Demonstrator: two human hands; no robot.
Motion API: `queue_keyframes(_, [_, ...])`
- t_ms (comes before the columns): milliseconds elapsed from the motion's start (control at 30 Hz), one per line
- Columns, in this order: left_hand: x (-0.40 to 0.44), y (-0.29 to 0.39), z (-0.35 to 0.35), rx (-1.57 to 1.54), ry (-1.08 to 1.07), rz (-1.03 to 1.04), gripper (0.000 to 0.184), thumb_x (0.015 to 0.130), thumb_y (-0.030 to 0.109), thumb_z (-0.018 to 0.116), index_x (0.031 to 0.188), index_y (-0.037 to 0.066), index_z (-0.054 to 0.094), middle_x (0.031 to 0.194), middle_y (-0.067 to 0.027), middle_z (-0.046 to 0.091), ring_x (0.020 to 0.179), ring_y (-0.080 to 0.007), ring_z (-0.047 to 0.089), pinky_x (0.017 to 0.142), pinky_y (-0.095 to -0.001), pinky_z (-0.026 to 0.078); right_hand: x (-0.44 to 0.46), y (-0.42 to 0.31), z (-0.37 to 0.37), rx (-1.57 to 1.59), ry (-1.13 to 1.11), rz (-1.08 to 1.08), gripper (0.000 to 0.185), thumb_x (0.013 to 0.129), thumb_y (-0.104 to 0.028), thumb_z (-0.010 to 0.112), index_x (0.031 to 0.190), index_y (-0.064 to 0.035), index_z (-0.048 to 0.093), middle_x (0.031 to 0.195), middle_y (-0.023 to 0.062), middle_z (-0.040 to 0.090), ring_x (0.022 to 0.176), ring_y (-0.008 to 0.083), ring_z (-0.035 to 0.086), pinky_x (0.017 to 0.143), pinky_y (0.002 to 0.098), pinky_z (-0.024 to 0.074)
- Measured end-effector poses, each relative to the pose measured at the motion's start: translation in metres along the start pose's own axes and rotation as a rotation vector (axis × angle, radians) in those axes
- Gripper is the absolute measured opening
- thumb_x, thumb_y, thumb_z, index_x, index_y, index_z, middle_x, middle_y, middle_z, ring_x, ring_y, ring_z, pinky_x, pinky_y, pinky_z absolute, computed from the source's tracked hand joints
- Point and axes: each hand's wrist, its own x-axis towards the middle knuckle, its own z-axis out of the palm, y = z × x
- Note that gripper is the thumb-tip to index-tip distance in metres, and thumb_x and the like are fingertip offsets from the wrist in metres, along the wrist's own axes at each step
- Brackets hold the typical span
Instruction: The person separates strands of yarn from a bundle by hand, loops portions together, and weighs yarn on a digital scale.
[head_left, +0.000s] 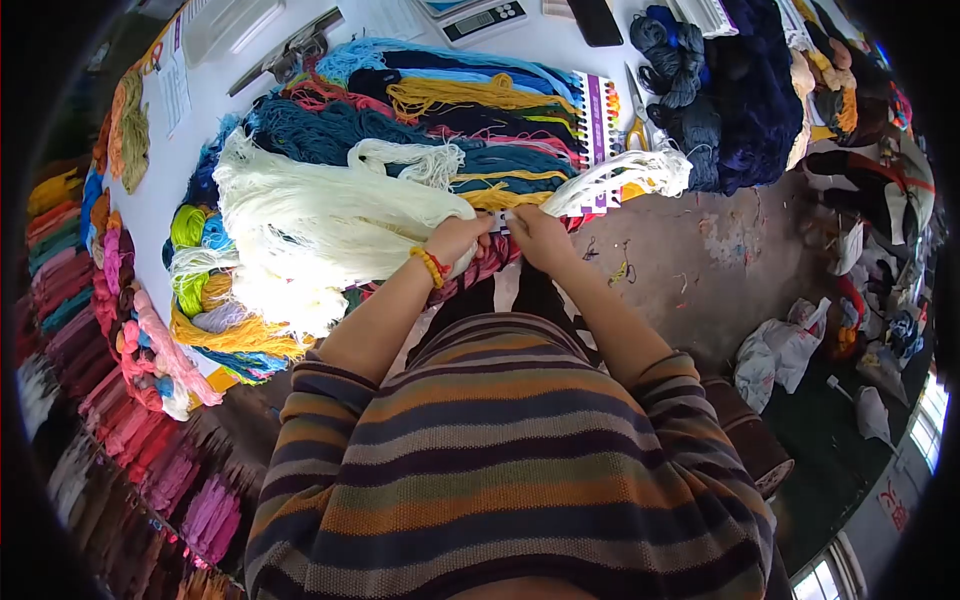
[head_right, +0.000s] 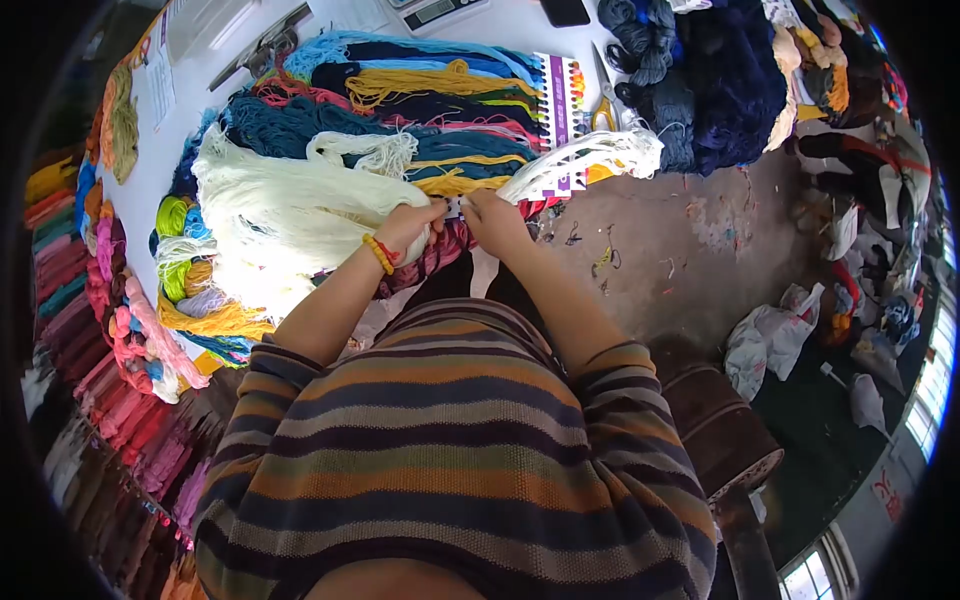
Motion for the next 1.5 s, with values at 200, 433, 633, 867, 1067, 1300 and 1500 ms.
queue_keyframes(200, [0.01, -0.002, 0.014, -0.064, 0.031, -0.063, 0.022, 0.078, 0.02, 0.054, 0.067, 0.002, 0.057, 0.062, -0.0049, 0.055, 0.05, -0.0133, 0.05, 0.049, -0.0264, 0.039, 0.003, 0.014, 0.01, -0.096, -0.004, -0.046, 0.019, 0.082, -0.02, 0.048, 0.088, -0.0018, 0.052, 0.087, 0.0191, 0.056, 0.08, 0.035, 0.056, 0.067, 0.0423, 0.0457])
queue_keyframes(433, [0.032, -0.029, 0.021, 0.109, 0.099, 0.043, 0.019, 0.079, 0.017, 0.05, 0.077, 0.0, 0.059, 0.069, -0.0063, 0.059, 0.061, -0.0136, 0.056, 0.054, -0.0241, 0.041, 0.003, 0.006, 0.006, -0.371, -0.119, 0.004, 0.02, 0.086, -0.023, 0.044, 0.092, -0.0043, 0.04, 0.07, 0.0174, 0.059, 0.061, 0.0334, 0.06, 0.05, 0.0412, 0.047])
queue_keyframes(633, [0.067, -0.064, 0.006, 0.553, 0.025, 0.321, 0.027, 0.078, 0.024, 0.042, 0.084, 0.006, 0.061, 0.083, -0.0174, 0.062, 0.082, -0.0314, 0.059, 0.07, -0.0378, 0.043, 0.002, 0.012, 0.008, -0.45, -0.087, -0.106, 0.018, 0.086, -0.023, 0.043, 0.089, -0.0055, 0.039, 0.065, 0.0141, 0.058, 0.056, 0.0303, 0.059, 0.045, 0.0397, 0.046])
queue_keyframes(867, [0.044, -0.038, 0.018, 0.156, -0.01, 0.06, 0.025, 0.077, 0.021, 0.043, 0.085, 0.005, 0.061, 0.078, -0.0109, 0.062, 0.075, -0.0215, 0.058, 0.069, -0.0293, 0.041, 0.006, 0.01, -0.001, -0.367, -0.066, -0.235, 0.013, 0.083, -0.02, 0.047, 0.084, -0.007, 0.046, 0.068, 0.0121, 0.059, 0.059, 0.0297, 0.059, 0.048, 0.0394, 0.0461])
queue_keyframes(1067, [0.028, -0.021, 0.023, 0.501, 0.059, 0.159, 0.026, 0.08, 0.025, 0.042, 0.083, 0.006, 0.059, 0.078, -0.0121, 0.061, 0.077, -0.0261, 0.058, 0.07, -0.0332, 0.042, 0.017, 0.019, 0.012, -0.148, -0.058, 0.067, 0.017, 0.08, -0.022, 0.05, 0.081, -0.0048, 0.053, 0.071, 0.0186, 0.06, 0.066, 0.0354, 0.059, 0.056, 0.0455, 0.0463])
queue_keyframes(1300, [0.03, -0.021, 0.026, 0.917, 0.102, 0.277, 0.029, 0.084, 0.029, 0.038, 0.091, 0.007, 0.055, 0.091, -0.0149, 0.059, 0.084, -0.0334, 0.055, 0.073, -0.04, 0.043, 0.008, 0.011, 0.013, 0.001, 0.03, 0.138, 0.018, 0.081, -0.02, 0.051, 0.087, -0.0034, 0.051, 0.076, 0.0201, 0.059, 0.069, 0.0377, 0.058, 0.061, 0.0447, 0.0453])
queue_keyframes(1500, [0.028, -0.025, 0.024, 0.792, 0.112, 0.201, 0.032, 0.086, 0.033, 0.039, 0.088, 0.007, 0.058, 0.082, -0.0136, 0.06, 0.078, -0.0249, 0.058, 0.07, -0.0329, 0.043, 0.007, 0.001, 0.007, -0.274, -0.12, 0.106, 0.02, 0.082, -0.023, 0.046, 0.088, -0.0046, 0.05, 0.071, 0.0179, 0.06, 0.068, 0.0352, 0.059, 0.06, 0.0451, 0.0466])
